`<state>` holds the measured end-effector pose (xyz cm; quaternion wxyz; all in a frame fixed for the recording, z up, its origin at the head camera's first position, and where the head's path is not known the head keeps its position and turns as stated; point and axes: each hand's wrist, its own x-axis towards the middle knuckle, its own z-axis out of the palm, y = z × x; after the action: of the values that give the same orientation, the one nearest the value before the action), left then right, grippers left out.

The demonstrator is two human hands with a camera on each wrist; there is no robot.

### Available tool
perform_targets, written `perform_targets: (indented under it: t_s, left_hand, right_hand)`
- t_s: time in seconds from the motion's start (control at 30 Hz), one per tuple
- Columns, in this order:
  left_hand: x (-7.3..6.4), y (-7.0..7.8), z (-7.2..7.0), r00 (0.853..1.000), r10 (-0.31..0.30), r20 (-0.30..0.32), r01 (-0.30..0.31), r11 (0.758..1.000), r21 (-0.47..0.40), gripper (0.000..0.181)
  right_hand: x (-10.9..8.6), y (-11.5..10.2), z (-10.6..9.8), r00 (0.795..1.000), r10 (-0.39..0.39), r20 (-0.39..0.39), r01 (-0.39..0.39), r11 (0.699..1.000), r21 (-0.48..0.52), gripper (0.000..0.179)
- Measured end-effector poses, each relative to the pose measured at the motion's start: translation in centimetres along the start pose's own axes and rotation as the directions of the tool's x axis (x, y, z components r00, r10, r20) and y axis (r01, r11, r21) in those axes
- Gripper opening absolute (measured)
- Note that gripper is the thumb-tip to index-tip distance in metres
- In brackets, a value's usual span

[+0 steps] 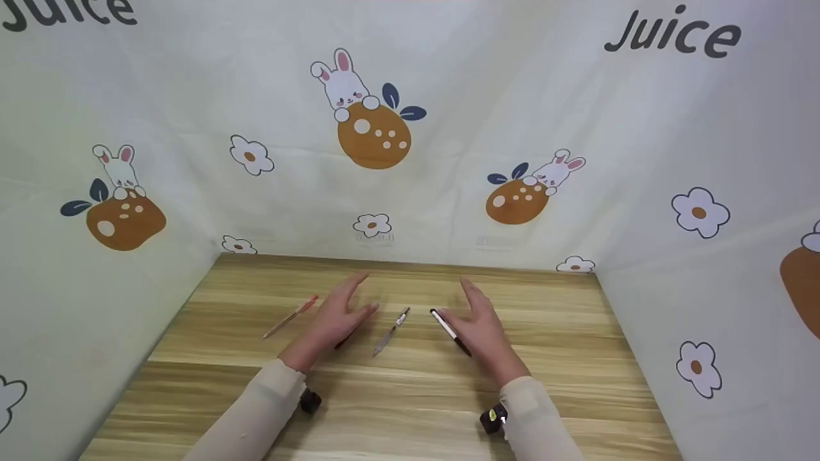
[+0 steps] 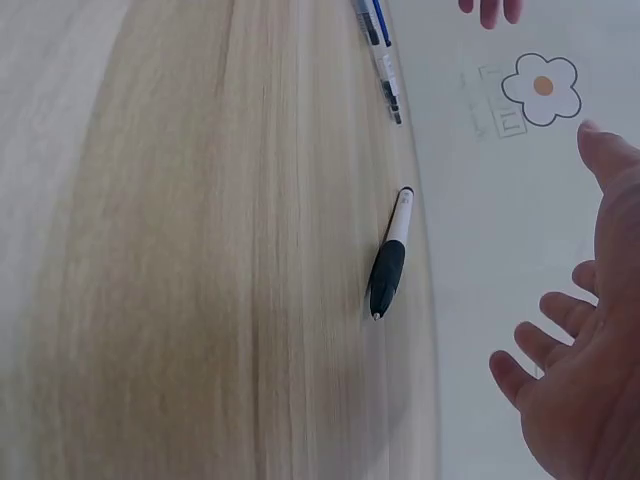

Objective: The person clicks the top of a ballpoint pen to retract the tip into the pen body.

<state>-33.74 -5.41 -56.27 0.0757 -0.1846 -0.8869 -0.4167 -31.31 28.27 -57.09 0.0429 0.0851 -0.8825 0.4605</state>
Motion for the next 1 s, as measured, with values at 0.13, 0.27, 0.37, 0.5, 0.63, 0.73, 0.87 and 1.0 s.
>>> perform_targets:
  t_s: [0.13, 0.27, 0.37, 0.5, 0.63, 0.73, 0.87, 1.0]
  left_hand:
    - [0.2, -0.2, -0.2, 1.0, 0.025, -0.013, -0.025, 0.997, -0.075, 0.072]
    - [0.1, -0.2, -0.4, 1.0, -0.012, 0.01, 0.013, 0.993, -0.117, 0.07]
    - [0.1, -0.1, -0.5, 0.999, -0.032, 0.033, 0.036, 0.988, -0.147, 0.068]
    - [0.1, 0.0, -0.6, 0.997, -0.036, 0.061, 0.047, 0.983, -0.175, 0.063]
    - [0.0, -0.3, -0.7, 0.996, -0.043, 0.08, 0.058, 0.979, -0.195, 0.062]
    - [0.0, -0.5, -0.8, 0.994, -0.054, 0.092, 0.073, 0.974, -0.216, 0.061]
    - [-0.2, -0.8, -1.0, 0.99, -0.066, 0.124, 0.096, 0.963, -0.252, 0.059]
    - [-0.4, -1.1, -1.3, 0.987, -0.053, 0.151, 0.093, 0.957, -0.275, 0.055]
  right_hand:
    - [0.1, -0.2, 0.1, 0.999, 0.032, 0.015, -0.033, 0.995, 0.099, 0.088]
    - [0.1, -0.3, 0.2, 0.999, 0.04, -0.002, -0.039, 0.987, 0.157, 0.086]
    - [0.2, -0.4, 0.2, 0.999, 0.022, -0.023, -0.018, 0.984, 0.177, 0.084]
    - [0.2, -0.5, 0.3, 0.999, 0.029, -0.032, -0.022, 0.98, 0.197, 0.079]
    - [0.3, -0.5, 0.5, 0.999, 0.042, -0.026, -0.036, 0.974, 0.223, 0.077]
    - [0.3, -0.5, 0.8, 0.999, 0.031, -0.026, -0.024, 0.971, 0.237, 0.075]
    - [0.3, -0.4, 1.3, 0.999, 0.038, -0.02, -0.032, 0.967, 0.252, 0.072]
    - [0.5, -0.6, 1.8, 0.998, 0.054, -0.023, -0.046, 0.963, 0.267, 0.072]
